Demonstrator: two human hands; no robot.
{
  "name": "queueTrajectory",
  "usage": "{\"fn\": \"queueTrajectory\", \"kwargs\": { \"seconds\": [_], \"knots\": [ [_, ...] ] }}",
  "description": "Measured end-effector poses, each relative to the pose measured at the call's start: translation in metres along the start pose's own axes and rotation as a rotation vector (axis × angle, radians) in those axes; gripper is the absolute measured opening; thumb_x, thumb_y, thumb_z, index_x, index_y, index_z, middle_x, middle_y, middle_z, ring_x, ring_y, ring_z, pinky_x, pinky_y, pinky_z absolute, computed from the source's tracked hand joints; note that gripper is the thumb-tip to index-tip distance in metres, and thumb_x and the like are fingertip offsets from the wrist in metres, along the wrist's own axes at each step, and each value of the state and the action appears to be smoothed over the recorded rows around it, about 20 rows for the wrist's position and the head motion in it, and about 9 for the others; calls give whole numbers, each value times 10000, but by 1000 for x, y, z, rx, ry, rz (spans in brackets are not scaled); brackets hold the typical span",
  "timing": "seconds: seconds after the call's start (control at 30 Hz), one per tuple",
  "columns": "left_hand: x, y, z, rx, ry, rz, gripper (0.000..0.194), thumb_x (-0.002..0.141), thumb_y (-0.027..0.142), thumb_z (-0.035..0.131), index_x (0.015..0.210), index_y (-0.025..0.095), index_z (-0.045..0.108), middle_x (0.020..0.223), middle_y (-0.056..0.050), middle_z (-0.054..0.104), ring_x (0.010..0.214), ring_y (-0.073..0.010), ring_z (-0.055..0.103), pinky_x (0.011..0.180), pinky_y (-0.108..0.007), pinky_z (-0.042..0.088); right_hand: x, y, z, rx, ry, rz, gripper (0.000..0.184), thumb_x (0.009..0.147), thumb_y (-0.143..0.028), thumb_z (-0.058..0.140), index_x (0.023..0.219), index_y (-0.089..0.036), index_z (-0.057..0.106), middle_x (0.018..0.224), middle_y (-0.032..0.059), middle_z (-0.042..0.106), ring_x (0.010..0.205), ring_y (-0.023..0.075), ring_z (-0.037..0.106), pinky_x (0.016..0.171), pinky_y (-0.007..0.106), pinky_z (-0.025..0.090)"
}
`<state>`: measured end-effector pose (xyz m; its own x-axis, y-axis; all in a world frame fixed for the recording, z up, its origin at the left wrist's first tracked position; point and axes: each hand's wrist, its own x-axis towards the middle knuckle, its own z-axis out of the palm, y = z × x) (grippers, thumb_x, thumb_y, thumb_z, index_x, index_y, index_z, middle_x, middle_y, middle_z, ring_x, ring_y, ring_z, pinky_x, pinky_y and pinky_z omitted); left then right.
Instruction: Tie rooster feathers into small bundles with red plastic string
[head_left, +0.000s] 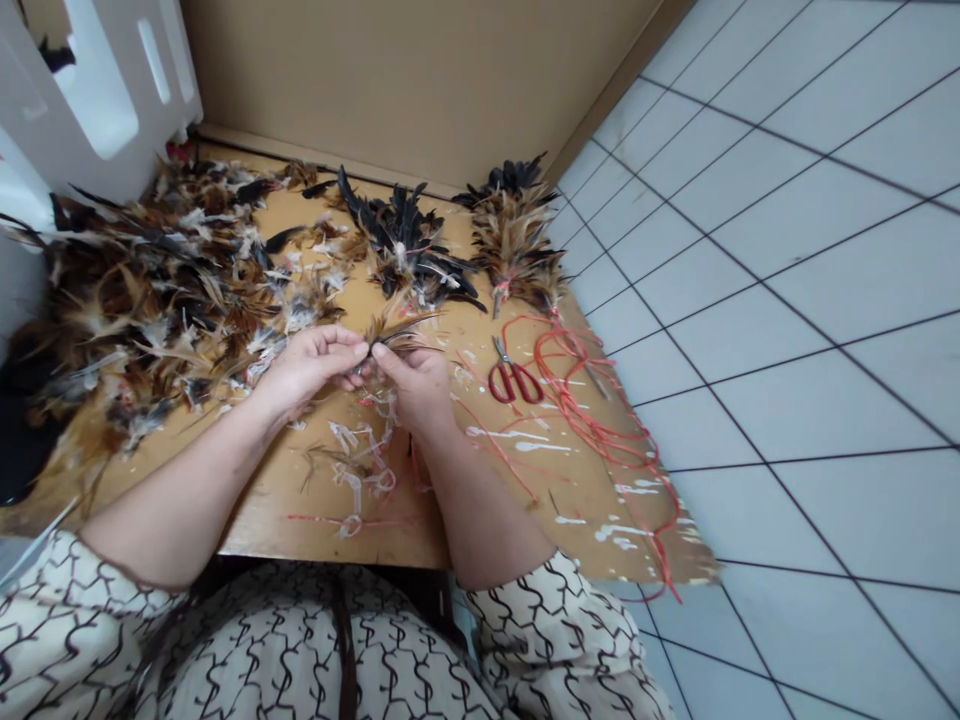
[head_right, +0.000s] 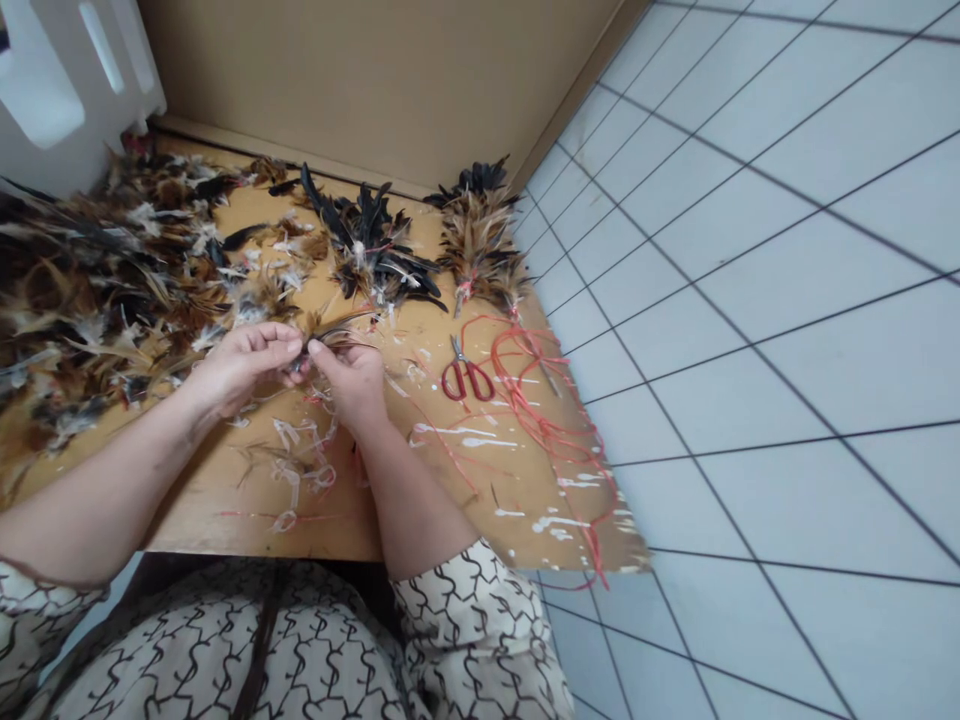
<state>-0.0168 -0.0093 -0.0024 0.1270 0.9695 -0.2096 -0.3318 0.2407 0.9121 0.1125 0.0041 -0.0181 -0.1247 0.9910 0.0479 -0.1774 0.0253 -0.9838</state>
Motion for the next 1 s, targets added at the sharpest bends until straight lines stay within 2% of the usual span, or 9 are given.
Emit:
{"fn": "queueTrajectory", "kwargs": {
  "seconds": [0.1, 0.23, 0.43, 0.63, 0.87, 1.0],
  "knots": [
    [0, 0, 0, 29, 2, -7, 355, 416, 261, 835, 646, 119, 605, 516, 2, 625, 435, -88, 541, 468, -207, 432, -1, -1, 0, -22, 42, -37, 272, 609, -373, 695, 522, -188, 515, 509, -42, 516, 497, 84, 465, 566, 260, 433],
    [1, -1, -1, 60, 11, 19, 264, 478, 257, 810, 559, 116, 602, 495, 5, 603, 414, -67, 500, 457, -203, 412, -1, -2, 0, -29, 53, -46, 278, 604, -369, 705, 532, -187, 508, 508, -49, 508, 484, 73, 437, 528, 245, 403],
    [0, 2, 0, 89, 3, 9, 193, 525, 208, 767, 505, 121, 595, 462, 0, 574, 394, -61, 461, 426, -196, 373, 1, 1, -2, -24, -27, -1, 336, 586, -421, 719, 499, -183, 498, 465, -59, 472, 458, 69, 415, 493, 242, 359],
    [-2, 6, 2, 124, 8, -51, 164, 507, 160, 746, 494, 130, 585, 415, 14, 542, 357, -58, 425, 397, -192, 343, 1, 3, -2, 0, 41, 34, 295, 541, -412, 735, 530, -189, 542, 479, -54, 505, 455, 76, 413, 498, 253, 359],
    [-1, 3, 1, 127, 7, -18, 237, 442, 241, 777, 500, 135, 573, 401, 17, 538, 347, -57, 419, 388, -195, 330, 1, 1, -4, 8, 41, 64, 278, 532, -405, 730, 514, -182, 565, 492, -39, 538, 462, 81, 427, 516, 261, 371],
    [0, 0, 3, 110, 38, 22, 309, 418, 296, 793, 578, 140, 579, 441, 26, 561, 374, -57, 435, 417, -197, 344, 3, 1, -6, -15, 70, 65, 303, 541, -409, 740, 503, -175, 550, 477, -44, 516, 472, 80, 430, 511, 253, 363]
  ]
}}
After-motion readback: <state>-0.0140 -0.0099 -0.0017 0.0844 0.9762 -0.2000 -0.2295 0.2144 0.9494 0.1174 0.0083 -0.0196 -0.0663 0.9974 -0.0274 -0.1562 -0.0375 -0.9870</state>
